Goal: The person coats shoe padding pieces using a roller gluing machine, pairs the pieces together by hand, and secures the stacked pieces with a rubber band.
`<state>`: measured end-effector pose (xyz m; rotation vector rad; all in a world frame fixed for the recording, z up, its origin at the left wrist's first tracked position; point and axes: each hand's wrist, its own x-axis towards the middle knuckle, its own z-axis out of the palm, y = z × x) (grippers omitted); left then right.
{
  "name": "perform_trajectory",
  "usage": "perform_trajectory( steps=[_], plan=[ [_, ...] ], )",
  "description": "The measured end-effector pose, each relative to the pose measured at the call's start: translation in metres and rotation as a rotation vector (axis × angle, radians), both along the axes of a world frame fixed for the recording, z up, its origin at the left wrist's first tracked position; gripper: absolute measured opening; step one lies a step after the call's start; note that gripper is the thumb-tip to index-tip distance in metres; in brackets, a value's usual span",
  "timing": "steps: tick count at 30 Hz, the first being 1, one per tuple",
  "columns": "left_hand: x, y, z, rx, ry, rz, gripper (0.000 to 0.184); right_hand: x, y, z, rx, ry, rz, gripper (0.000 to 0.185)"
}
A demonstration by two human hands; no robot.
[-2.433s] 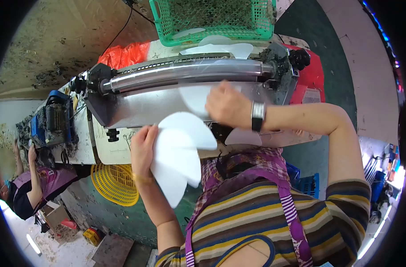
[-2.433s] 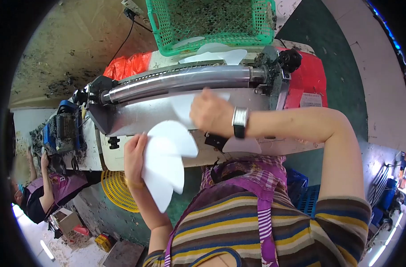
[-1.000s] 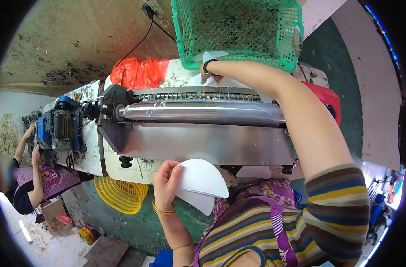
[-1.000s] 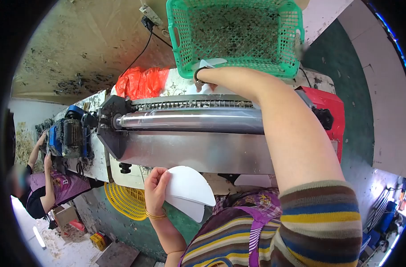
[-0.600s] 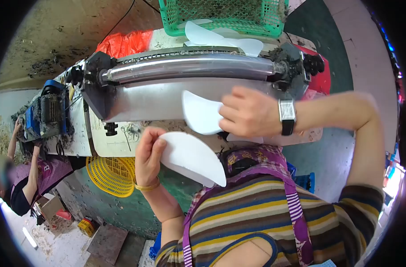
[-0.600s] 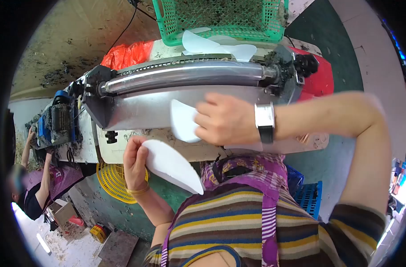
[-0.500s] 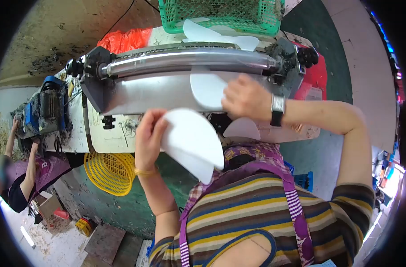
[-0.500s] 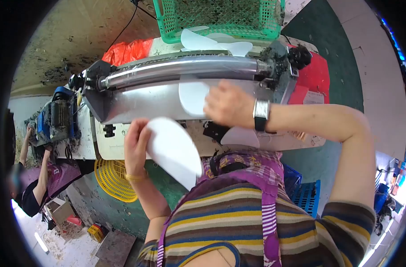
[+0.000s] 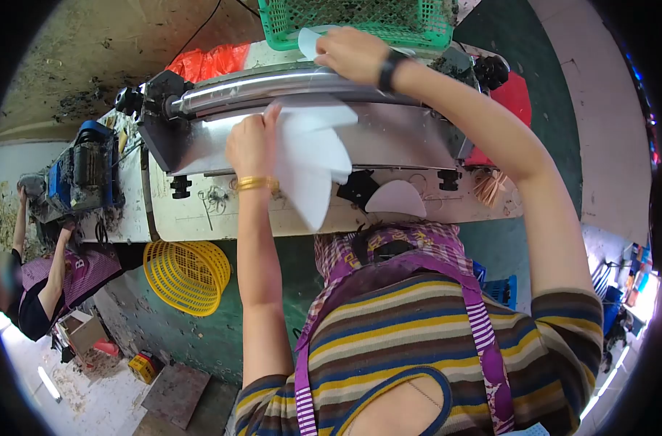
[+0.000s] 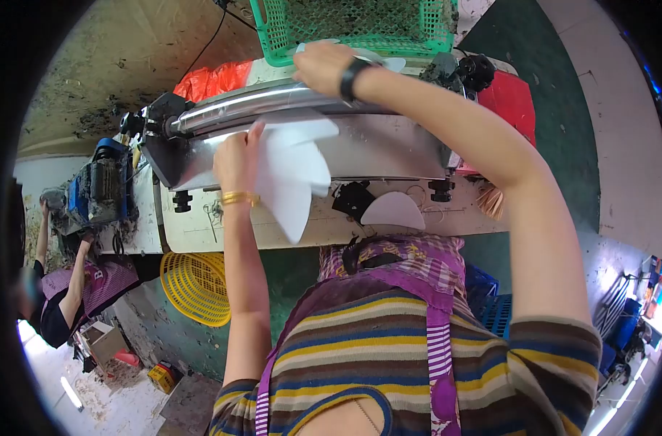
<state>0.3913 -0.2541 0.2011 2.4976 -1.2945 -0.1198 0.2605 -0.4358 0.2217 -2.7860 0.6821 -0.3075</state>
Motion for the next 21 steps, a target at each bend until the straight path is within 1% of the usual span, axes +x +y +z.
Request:
perform_trajectory(
  steps=[1,3,4,5,6,7,8,9,11,12,13,14,15,16,17,18,19,20,21],
  plan=[
    [-0.003,-0.001,0.002,-0.003,0.001,0.001,0.056,0.017,-0.016,-0.013,0.108,0.188,0.007,0.029],
    [-0.005,-0.001,0.010,0.018,-0.029,0.016,0.055,0.033,-0.032,-0.006,0.364,0.389,0.031,0.028],
    [-0.002,0.007,0.014,0.042,0.177,0.032,0.045,0.035,-0.039,-0.006,0.364,0.385,0.030,0.028],
    [0.004,0.016,0.009,0.048,0.175,0.034,0.045,0.033,-0.045,-0.010,0.455,0.335,0.023,0.027],
    [0.008,0.028,-0.001,-0.132,0.349,-0.074,0.039,0.030,-0.040,-0.005,0.548,0.290,0.019,0.027],
    [0.011,0.039,-0.008,-0.315,0.520,-0.179,0.032,0.022,-0.028,-0.004,0.454,0.094,-0.039,0.021],
    [0.009,0.047,-0.006,-0.353,0.552,-0.175,0.022,0.014,-0.010,-0.001,0.268,-0.120,0.061,0.017],
    [0.010,0.056,-0.002,-0.350,0.550,-0.164,0.022,0.006,0.006,0.002,0.079,-0.335,0.159,0.013],
    [0.011,0.070,0.004,-0.292,0.440,-0.080,0.020,-0.017,0.047,0.008,-0.463,-0.292,0.454,0.014],
    [0.017,0.074,-0.002,-0.256,0.382,-0.055,0.023,-0.032,0.065,0.004,-0.434,-0.279,0.558,0.013],
    [0.020,0.074,-0.002,-0.256,0.380,-0.048,0.023,-0.046,0.076,-0.002,-0.407,-0.263,0.664,0.013],
    [0.022,0.074,-0.001,-0.172,0.327,-0.019,0.027,-0.058,0.079,-0.003,-0.404,-0.265,0.667,0.013],
    [0.024,0.072,-0.001,-0.091,0.274,0.008,0.032,-0.069,0.079,-0.004,-0.402,-0.196,0.646,0.011],
    [0.026,0.068,-0.001,-0.092,0.278,0.011,0.032,-0.075,0.078,-0.004,-0.399,-0.123,0.626,0.010],
    [0.029,0.062,-0.001,-0.047,0.235,-0.030,0.037,-0.076,0.072,-0.004,-0.396,-0.119,0.628,0.010],
    [0.031,0.054,-0.001,-0.004,0.191,-0.075,0.042,-0.075,0.062,-0.002,-0.459,-0.017,0.512,0.010],
    [0.032,0.041,-0.001,-0.009,0.192,-0.079,0.042,-0.074,0.054,0.003,-0.524,0.083,0.393,0.011],
    [0.032,0.028,0.000,0.005,0.141,-0.086,0.044,-0.064,0.055,0.018,-0.409,0.146,0.378,0.010],
    [0.031,0.016,0.001,0.019,0.090,-0.093,0.046,-0.048,0.055,0.031,-0.351,0.062,0.346,0.013]
  ],
)
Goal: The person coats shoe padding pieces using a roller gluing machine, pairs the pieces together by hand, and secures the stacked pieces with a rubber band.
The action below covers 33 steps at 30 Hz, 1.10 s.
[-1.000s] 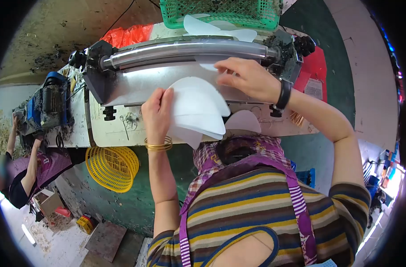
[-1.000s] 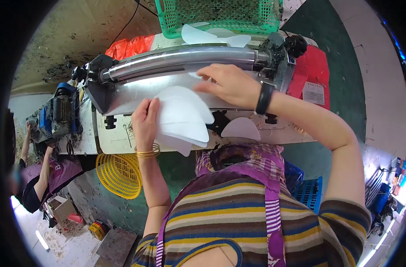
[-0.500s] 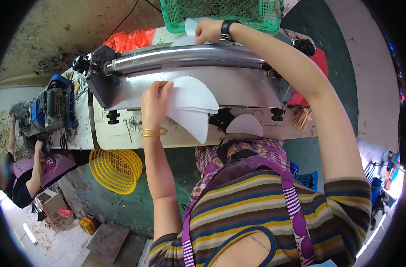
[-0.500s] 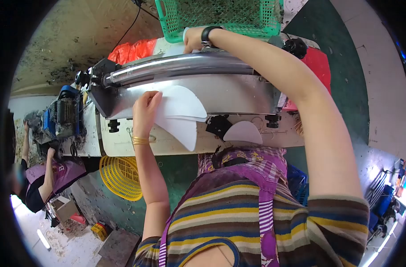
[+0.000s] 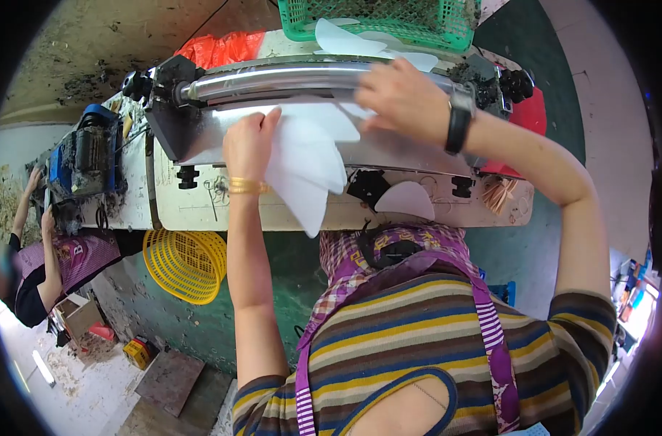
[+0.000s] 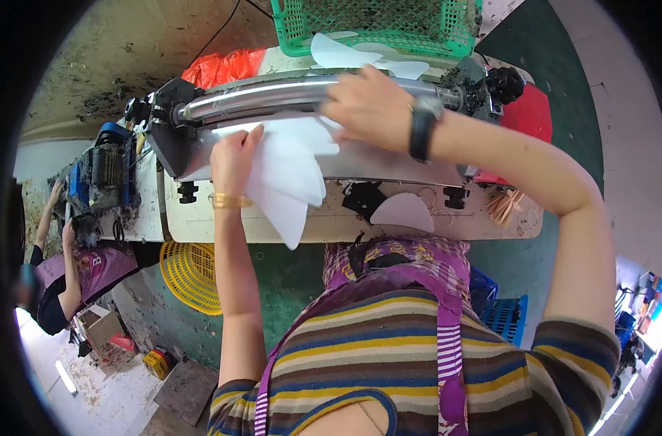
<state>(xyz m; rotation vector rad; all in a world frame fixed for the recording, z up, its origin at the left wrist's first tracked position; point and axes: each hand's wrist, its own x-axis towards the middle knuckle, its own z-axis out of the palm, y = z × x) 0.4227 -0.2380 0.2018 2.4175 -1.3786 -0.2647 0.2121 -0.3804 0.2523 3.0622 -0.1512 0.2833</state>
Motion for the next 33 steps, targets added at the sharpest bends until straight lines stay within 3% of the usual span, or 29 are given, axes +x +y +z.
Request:
perform_trajectory(
  steps=[3,6,7,8,10,12,14,16,18,20,22,24,26,28,30,31,32,33],
  plan=[
    [-0.001,-0.015,0.001,-0.012,0.064,0.084,0.051,0.063,-0.039,-0.016,0.097,-0.261,-0.098,0.019],
    [-0.002,-0.007,0.008,-0.005,0.040,0.119,0.052,0.119,-0.088,-0.038,0.707,0.547,-0.362,0.030],
    [-0.002,0.002,0.007,-0.044,0.193,0.086,0.052,0.119,-0.094,-0.043,0.900,0.505,-0.413,0.034],
    [-0.002,0.011,0.005,-0.086,0.347,0.055,0.051,0.120,-0.096,-0.040,0.916,0.486,-0.412,0.034],
    [0.003,0.028,0.001,0.000,0.380,0.001,0.041,0.116,-0.095,-0.045,0.754,0.235,-0.325,0.029],
    [0.001,0.042,-0.001,-0.174,0.708,-0.072,0.029,0.100,-0.064,-0.028,0.633,-0.118,-0.210,0.016],
    [0.005,0.054,-0.004,-0.185,0.651,-0.051,0.024,0.068,-0.024,-0.020,0.287,-0.334,0.221,0.013],
    [0.006,0.057,-0.003,-0.198,0.588,-0.034,0.019,0.028,0.016,-0.024,-0.006,-0.314,0.400,0.012],
    [0.002,0.053,-0.001,-0.250,0.436,-0.006,0.020,-0.006,0.030,-0.041,-0.055,-0.215,0.342,0.009],
    [0.000,0.043,0.005,-0.163,0.348,-0.035,0.024,-0.015,0.011,-0.035,-0.152,-0.019,0.027,0.008],
    [-0.001,0.024,0.007,-0.083,0.257,-0.074,0.028,-0.009,0.004,-0.009,-0.072,0.016,-0.060,0.016],
    [-0.005,0.001,0.005,0.022,0.037,-0.087,0.042,0.020,-0.005,0.006,0.022,-0.175,-0.050,0.024],
    [-0.011,-0.016,0.008,0.037,0.038,-0.025,0.045,0.065,-0.041,-0.025,0.127,-0.088,-0.203,0.020],
    [-0.010,-0.021,0.013,0.041,0.024,0.047,0.048,0.108,-0.085,-0.037,0.554,0.437,-0.295,0.019],
    [-0.011,-0.003,0.018,-0.025,0.237,0.113,0.051,0.111,-0.094,-0.031,0.981,0.499,-0.492,0.025],
    [-0.008,0.007,0.024,0.069,0.378,0.111,0.046,0.113,-0.101,-0.040,0.906,0.463,-0.427,0.029],
    [-0.005,0.021,0.020,0.070,0.373,0.118,0.046,0.106,-0.101,-0.043,0.823,0.294,-0.255,0.021],
    [-0.003,0.036,0.009,0.004,0.647,0.083,0.040,0.097,-0.085,-0.036,0.729,0.105,-0.271,0.016]
  ],
)
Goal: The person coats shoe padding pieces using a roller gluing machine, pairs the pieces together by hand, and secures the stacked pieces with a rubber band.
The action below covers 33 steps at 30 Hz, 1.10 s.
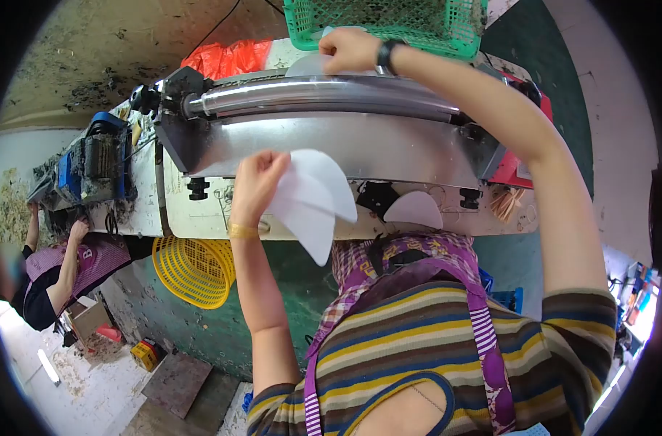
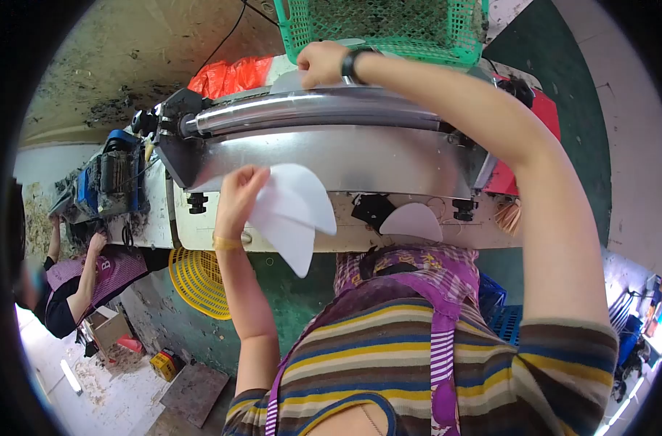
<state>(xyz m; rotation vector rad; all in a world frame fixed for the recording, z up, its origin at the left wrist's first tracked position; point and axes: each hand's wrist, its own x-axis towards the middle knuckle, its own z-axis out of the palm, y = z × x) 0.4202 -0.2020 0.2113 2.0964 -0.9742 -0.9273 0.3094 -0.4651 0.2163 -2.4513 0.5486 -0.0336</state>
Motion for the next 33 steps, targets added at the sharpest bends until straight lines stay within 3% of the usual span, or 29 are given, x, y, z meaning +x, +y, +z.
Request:
perform_trajectory(
  steps=[1,3,5,7,9,11,15,17,19,21,23,25,27,29,31,33],
  plan=[
    [0.002,0.011,-0.005,-0.087,0.272,-0.011,0.034,-0.011,0.026,0.010,-0.122,-0.152,-0.072,0.011],
    [0.001,0.023,0.000,-0.132,0.319,-0.006,0.028,-0.031,0.065,0.014,-0.695,-0.487,0.211,0.014],
    [0.001,0.026,0.007,-0.176,0.363,-0.019,0.023,-0.060,0.106,0.010,-0.782,-0.526,0.460,0.013],
    [0.002,0.028,0.011,-0.154,0.304,0.017,0.021,-0.095,0.124,0.001,-0.693,-0.497,0.556,0.011],
    [0.012,0.023,-0.005,-0.144,0.242,0.019,0.028,-0.114,0.104,-0.001,-0.790,-0.358,0.456,0.011],
    [0.019,0.006,-0.017,0.038,-0.163,-0.035,0.037,-0.119,0.086,0.007,-0.883,-0.157,0.306,0.011],
    [0.008,-0.048,-0.009,0.002,-0.367,-0.064,0.044,-0.063,0.082,0.047,-0.635,-0.243,0.190,0.024],
    [0.002,-0.056,-0.003,0.005,-0.410,-0.014,0.043,-0.018,0.043,0.017,-0.610,-0.089,0.033,0.025],
    [-0.004,-0.045,0.009,0.102,-0.331,0.015,0.043,0.022,0.000,0.008,-0.185,0.402,0.115,0.025],
    [-0.006,-0.023,0.014,0.094,-0.218,-0.010,0.035,0.022,-0.014,-0.001,0.263,0.339,-0.043,0.026],
    [-0.001,-0.001,0.006,-0.136,0.298,-0.211,0.027,0.011,-0.008,-0.002,0.191,-0.052,0.016,0.024],
    [-0.003,0.010,0.009,-0.200,0.357,-0.183,0.021,-0.010,0.026,0.004,-0.164,-0.530,0.136,0.015],
    [-0.002,0.018,0.010,-0.182,0.234,-0.148,0.015,-0.034,0.069,0.011,-0.716,-0.623,0.406,0.008],
    [-0.004,0.019,0.009,-0.267,0.201,-0.061,0.014,-0.068,0.102,0.006,-0.666,-0.617,0.614,0.008],
    [0.004,0.021,0.006,-0.136,-0.067,-0.049,0.020,-0.104,0.117,0.004,-0.655,-0.494,0.675,0.009],
    [0.009,0.014,0.001,-0.103,-0.109,-0.043,0.030,-0.120,0.103,0.004,-0.768,-0.358,0.558,0.010]
  ],
)
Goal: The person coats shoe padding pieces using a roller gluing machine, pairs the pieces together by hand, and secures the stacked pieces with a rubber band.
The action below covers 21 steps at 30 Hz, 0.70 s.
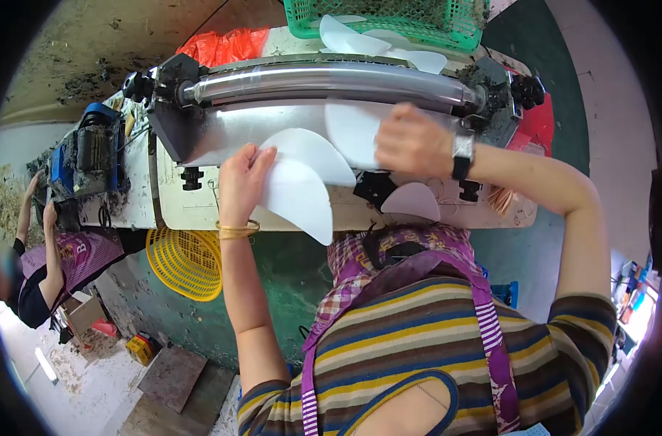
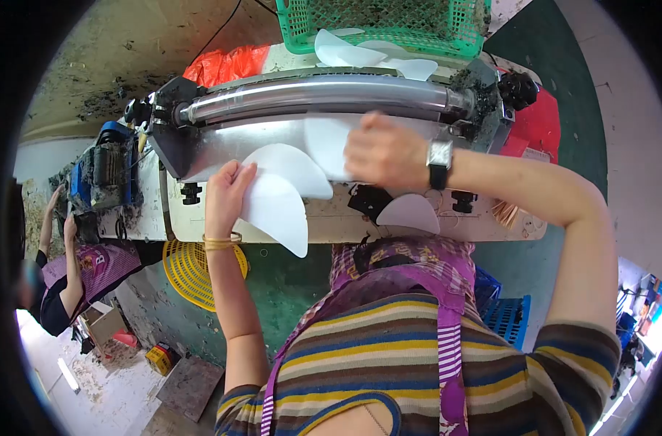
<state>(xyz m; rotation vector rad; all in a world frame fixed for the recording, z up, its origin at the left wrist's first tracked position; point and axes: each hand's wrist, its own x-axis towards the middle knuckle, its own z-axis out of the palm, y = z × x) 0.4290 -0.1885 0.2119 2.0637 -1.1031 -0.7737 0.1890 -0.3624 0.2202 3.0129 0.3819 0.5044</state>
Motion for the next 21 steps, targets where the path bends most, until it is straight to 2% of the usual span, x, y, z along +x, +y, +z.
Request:
perform_trajectory(
  steps=[2,3,6,8,10,11,12,13,14,15,16,17,18,20,21],
  plan=[
    [0.002,-0.018,0.001,0.189,-0.235,0.024,0.039,-0.006,-0.020,0.003,-0.122,0.122,-0.267,0.012],
    [0.003,-0.030,-0.005,0.105,-0.332,-0.020,0.045,-0.001,-0.022,0.013,-0.043,0.106,-0.292,0.014],
    [0.001,-0.069,-0.009,0.098,-0.461,0.025,0.047,0.047,-0.029,0.039,0.230,0.073,-0.416,0.025],
    [-0.003,-0.072,-0.006,0.132,-0.471,0.056,0.043,0.095,-0.069,0.006,0.255,0.123,-0.617,0.027],
    [-0.004,-0.053,0.003,-0.013,-0.141,0.047,0.036,0.135,-0.108,-0.007,0.615,0.630,-0.698,0.028],
    [0.004,-0.040,-0.005,-0.020,0.080,-0.040,0.028,0.139,-0.114,-0.009,0.782,0.668,-0.716,0.031],
    [0.003,-0.030,-0.008,-0.014,0.071,-0.037,0.028,0.142,-0.118,-0.013,0.951,0.707,-0.726,0.034],
    [0.001,-0.021,-0.011,-0.084,0.148,-0.029,0.026,0.141,-0.120,-0.018,0.874,0.504,-0.550,0.029],
    [-0.002,-0.012,-0.011,-0.158,0.227,-0.017,0.024,0.136,-0.109,-0.013,0.840,0.313,-0.561,0.027],
    [-0.004,-0.005,-0.009,-0.129,0.141,0.037,0.020,0.129,-0.093,-0.011,0.755,0.005,-0.431,0.021],
    [-0.003,0.000,-0.008,-0.124,0.143,0.048,0.020,0.113,-0.071,0.004,0.674,-0.118,-0.286,0.011],
    [-0.001,0.006,-0.008,-0.080,0.098,0.057,0.020,0.098,-0.049,0.013,0.398,-0.230,-0.090,0.008],
    [-0.001,0.009,-0.005,-0.039,0.053,0.062,0.019,0.081,-0.028,0.011,0.194,-0.189,-0.043,0.012],
    [-0.003,0.009,0.002,-0.006,0.087,0.119,0.023,0.038,0.004,0.015,0.120,-0.148,0.119,0.013],
    [0.002,0.009,-0.002,0.047,-0.047,0.119,0.028,0.017,0.013,0.010,0.069,-0.085,0.046,0.013]
  ],
)
